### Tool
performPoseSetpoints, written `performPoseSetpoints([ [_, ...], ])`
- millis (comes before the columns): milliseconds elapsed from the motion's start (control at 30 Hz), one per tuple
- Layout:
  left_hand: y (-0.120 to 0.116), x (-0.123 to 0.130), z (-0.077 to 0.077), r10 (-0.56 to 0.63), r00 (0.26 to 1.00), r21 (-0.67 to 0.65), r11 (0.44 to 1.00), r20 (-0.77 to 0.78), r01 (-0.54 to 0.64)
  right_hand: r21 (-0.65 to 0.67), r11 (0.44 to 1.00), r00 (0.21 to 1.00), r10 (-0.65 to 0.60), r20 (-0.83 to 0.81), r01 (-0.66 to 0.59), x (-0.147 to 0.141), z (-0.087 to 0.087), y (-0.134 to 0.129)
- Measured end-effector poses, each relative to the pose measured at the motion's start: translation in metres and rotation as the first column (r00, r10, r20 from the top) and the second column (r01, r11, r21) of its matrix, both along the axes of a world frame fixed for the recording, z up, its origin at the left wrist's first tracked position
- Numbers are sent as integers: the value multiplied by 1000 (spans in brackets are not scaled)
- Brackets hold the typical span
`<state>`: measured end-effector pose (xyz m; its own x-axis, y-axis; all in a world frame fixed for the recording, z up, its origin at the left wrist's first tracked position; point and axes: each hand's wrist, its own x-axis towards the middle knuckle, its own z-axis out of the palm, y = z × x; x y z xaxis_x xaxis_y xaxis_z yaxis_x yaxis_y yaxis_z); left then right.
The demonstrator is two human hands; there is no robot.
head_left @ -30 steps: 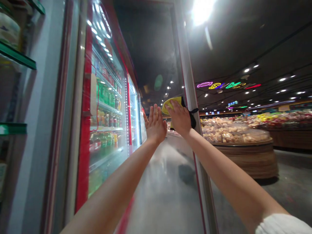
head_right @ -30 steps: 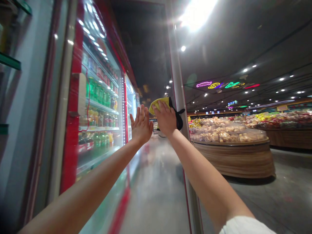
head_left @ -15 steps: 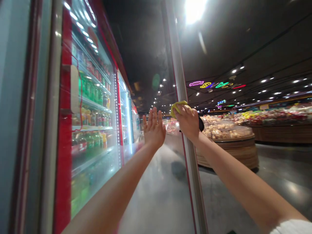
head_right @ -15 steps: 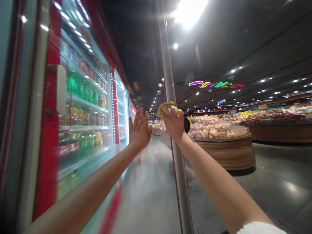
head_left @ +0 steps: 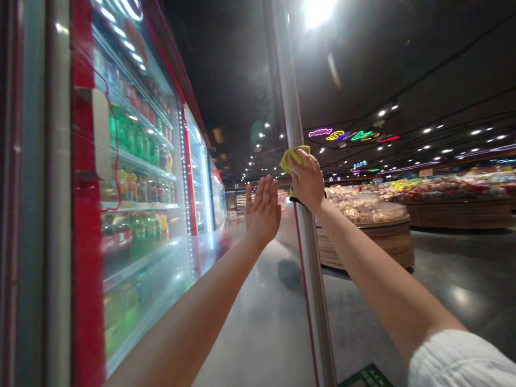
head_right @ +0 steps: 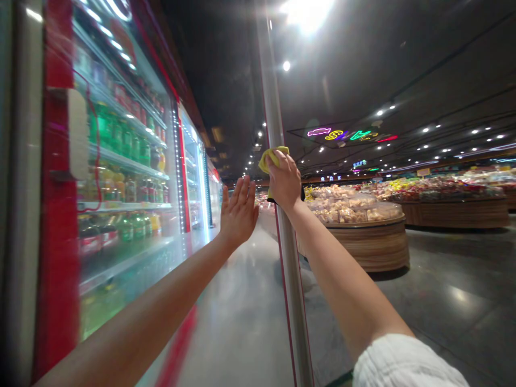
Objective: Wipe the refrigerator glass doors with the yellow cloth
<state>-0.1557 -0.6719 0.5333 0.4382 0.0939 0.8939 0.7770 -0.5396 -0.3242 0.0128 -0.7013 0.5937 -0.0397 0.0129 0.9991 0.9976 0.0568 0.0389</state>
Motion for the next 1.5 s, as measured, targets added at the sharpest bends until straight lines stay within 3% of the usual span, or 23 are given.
performPoseSetpoints([
  [33, 0, 0, -2, -1, 1000, -1, 1000, 1, 1, 11, 999, 999, 33, -1, -33, 3, -3, 1],
  [100, -1, -3, -12, -5, 1000, 3, 1000, -13, 5, 30, 996, 996, 88, 12, -89, 8, -27, 2],
  [233, -3, -15, -32, 1, 999, 14, 1000, -53, -1, 24, 995, 995, 96, 30, -97, 9, -111, -2],
  [300, -5, -18, -37, 7, 998, 14, 1000, -67, -6, 12, 996, 996, 84, 17, -84, 6, -135, -3],
  [367, -6, -19, -36, 2, 997, 11, 1000, -77, -1, 16, 995, 995, 99, -6, -99, 6, -132, -2],
  [533, -4, -12, -28, -8, 999, 9, 1000, -50, 8, 45, 986, 981, 163, -109, -159, 5, -57, 5],
  [600, -4, -11, -30, 0, 999, 12, 1000, -43, 1, 40, 991, 982, 130, -138, -126, 1, -48, 6],
  [667, -5, -14, -35, 14, 999, 17, 1000, -51, -13, 28, 998, 988, 58, -143, -54, -7, -64, 4],
  [767, -7, -25, -46, 32, 995, 29, 999, -90, -29, 1, 998, 994, -67, -86, 68, -18, -109, 0],
  [833, -9, -36, -50, 41, 992, 30, 999, -119, -37, -22, 994, 994, -104, -33, 103, -24, -125, -2],
  [900, -9, -45, -49, 55, 991, 17, 998, -123, -54, -43, 995, 996, -93, -10, 93, -28, -119, -3],
  [1033, -9, -58, -39, 85, 992, -24, 996, -93, -87, -79, 996, 998, -34, -61, 29, -44, -73, 2],
  [1100, -9, -63, -37, 90, 992, -27, 995, -85, -93, -93, 996, 996, -16, -87, 8, -57, -66, 4],
  [1167, -9, -69, -39, 90, 993, -16, 996, -78, -91, -118, 993, 999, 7, -43, -12, -68, -80, 3],
  [1300, -8, -86, -48, 77, 995, 16, 997, -63, -76, -194, 981, 990, 55, 132, -29, -76, -143, -1],
  [1367, -8, -95, -51, 69, 995, 27, 997, -67, -67, -201, 979, 992, 56, 114, -33, -71, -157, -3],
  [1433, -7, -104, -51, 62, 996, 33, 998, -64, -60, -178, 983, 998, 46, 30, -40, -65, -147, -2],
  [1500, -6, -111, -50, 60, 997, 37, 998, -50, -58, -143, 989, 997, 40, -67, -49, -64, -115, 2],
])
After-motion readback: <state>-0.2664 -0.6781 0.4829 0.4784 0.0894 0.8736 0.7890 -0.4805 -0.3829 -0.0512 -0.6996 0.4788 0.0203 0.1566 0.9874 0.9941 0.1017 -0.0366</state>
